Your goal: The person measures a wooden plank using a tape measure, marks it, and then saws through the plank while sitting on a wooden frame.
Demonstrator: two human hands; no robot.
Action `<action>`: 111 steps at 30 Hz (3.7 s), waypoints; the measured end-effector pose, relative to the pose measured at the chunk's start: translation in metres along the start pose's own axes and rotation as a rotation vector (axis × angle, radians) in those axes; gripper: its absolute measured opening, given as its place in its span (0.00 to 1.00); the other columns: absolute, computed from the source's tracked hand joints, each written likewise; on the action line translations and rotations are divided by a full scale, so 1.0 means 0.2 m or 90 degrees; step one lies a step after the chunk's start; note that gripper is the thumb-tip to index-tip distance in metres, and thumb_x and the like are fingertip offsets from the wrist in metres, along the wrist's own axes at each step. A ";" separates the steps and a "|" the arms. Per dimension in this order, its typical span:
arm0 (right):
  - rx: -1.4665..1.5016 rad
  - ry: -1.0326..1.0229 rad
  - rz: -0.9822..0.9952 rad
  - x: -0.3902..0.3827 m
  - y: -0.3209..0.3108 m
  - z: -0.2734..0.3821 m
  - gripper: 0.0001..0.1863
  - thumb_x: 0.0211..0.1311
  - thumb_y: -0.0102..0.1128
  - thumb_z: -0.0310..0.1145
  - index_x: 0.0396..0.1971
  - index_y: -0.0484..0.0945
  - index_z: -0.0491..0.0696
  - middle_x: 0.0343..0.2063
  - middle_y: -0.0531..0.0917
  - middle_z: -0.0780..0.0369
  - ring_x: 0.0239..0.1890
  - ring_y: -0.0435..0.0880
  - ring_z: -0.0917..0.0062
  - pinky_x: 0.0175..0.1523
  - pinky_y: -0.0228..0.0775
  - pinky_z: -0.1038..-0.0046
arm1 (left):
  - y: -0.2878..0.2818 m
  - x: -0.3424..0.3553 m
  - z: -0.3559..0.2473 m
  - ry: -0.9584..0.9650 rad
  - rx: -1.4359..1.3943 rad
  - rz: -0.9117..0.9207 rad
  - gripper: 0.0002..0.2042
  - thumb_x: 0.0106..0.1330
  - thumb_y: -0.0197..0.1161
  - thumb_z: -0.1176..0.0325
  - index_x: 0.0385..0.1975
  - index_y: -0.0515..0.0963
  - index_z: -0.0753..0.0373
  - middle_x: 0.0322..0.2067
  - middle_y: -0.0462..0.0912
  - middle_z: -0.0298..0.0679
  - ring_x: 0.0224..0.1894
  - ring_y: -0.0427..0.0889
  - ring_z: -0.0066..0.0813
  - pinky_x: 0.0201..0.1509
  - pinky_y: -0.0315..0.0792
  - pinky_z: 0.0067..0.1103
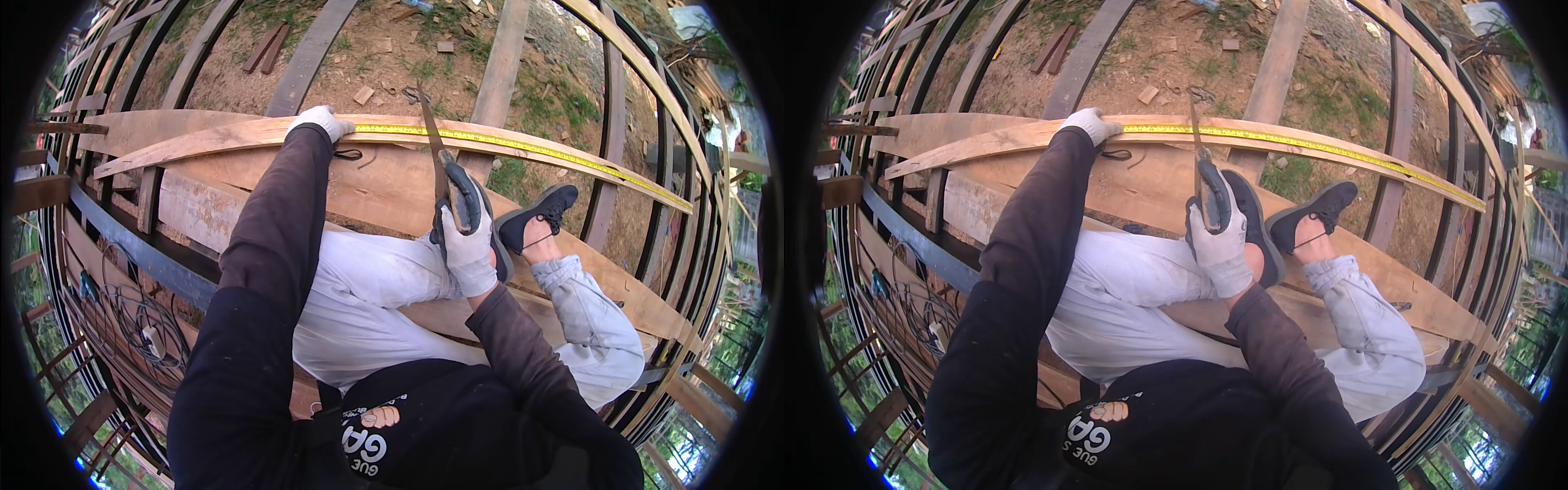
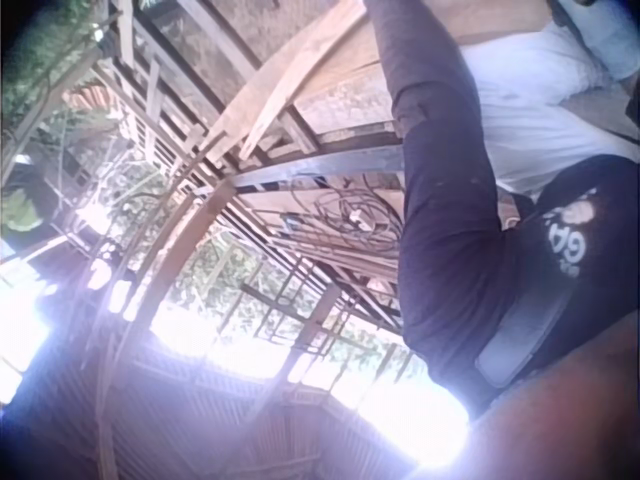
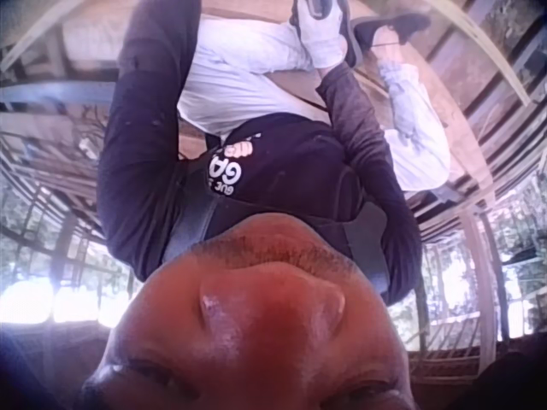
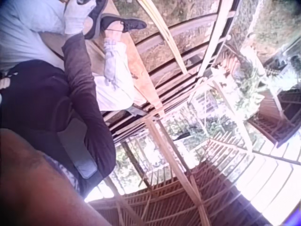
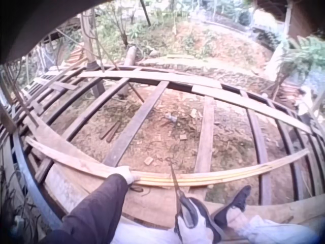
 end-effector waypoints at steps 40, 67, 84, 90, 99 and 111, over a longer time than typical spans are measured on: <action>0.045 0.146 0.013 -0.02 0.06 0.02 0.29 0.60 0.63 0.28 0.63 0.71 0.43 0.47 0.85 0.52 0.47 0.86 0.64 0.52 0.76 0.66 | 0.00 -0.01 0.02 0.014 -0.030 -0.036 0.35 0.59 0.67 0.45 0.59 0.78 0.69 0.54 0.82 0.56 0.58 0.81 0.45 0.64 0.72 0.30; 0.205 0.209 -0.011 0.27 0.15 -0.21 0.28 0.67 0.55 0.19 0.65 0.71 0.54 0.24 0.75 0.69 0.20 0.75 0.86 0.21 0.71 0.79 | 0.00 0.00 0.02 0.011 -0.031 -0.032 0.34 0.59 0.68 0.44 0.57 0.79 0.67 0.51 0.84 0.53 0.54 0.84 0.42 0.59 0.75 0.29; 0.188 0.202 -0.015 0.27 0.16 -0.17 0.26 0.67 0.56 0.19 0.64 0.72 0.53 0.24 0.76 0.69 0.19 0.74 0.86 0.21 0.71 0.79 | 0.01 0.00 0.04 0.006 -0.053 -0.027 0.31 0.60 0.68 0.45 0.54 0.80 0.66 0.49 0.86 0.51 0.52 0.85 0.42 0.57 0.76 0.30; 0.244 0.268 -0.002 0.26 0.19 -0.21 0.26 0.67 0.56 0.20 0.64 0.72 0.53 0.23 0.75 0.70 0.19 0.73 0.86 0.21 0.70 0.80 | 0.02 -0.01 0.02 -0.007 -0.053 0.007 0.33 0.61 0.67 0.43 0.56 0.79 0.65 0.58 0.79 0.53 0.63 0.77 0.45 0.66 0.70 0.32; 0.245 0.255 -0.023 0.23 0.16 -0.21 0.27 0.66 0.55 0.20 0.64 0.72 0.54 0.23 0.75 0.70 0.19 0.73 0.86 0.22 0.70 0.80 | -0.02 -0.04 0.03 -0.002 -0.061 -0.037 0.33 0.58 0.69 0.45 0.56 0.80 0.65 0.51 0.84 0.52 0.55 0.83 0.44 0.60 0.74 0.30; 0.140 0.024 -0.082 0.07 -0.21 0.18 0.27 0.62 0.62 0.21 0.62 0.70 0.42 0.36 0.82 0.61 0.33 0.80 0.81 0.38 0.75 0.77 | 0.01 0.01 0.03 0.004 -0.120 -0.015 0.35 0.59 0.67 0.43 0.62 0.76 0.62 0.59 0.80 0.49 0.63 0.78 0.42 0.68 0.69 0.30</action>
Point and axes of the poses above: each hand's wrist, its own x-axis towards the middle knuckle, its own y-axis out of the palm, z = x × y, the point moved 10 cm from there along x, towards the middle knuckle
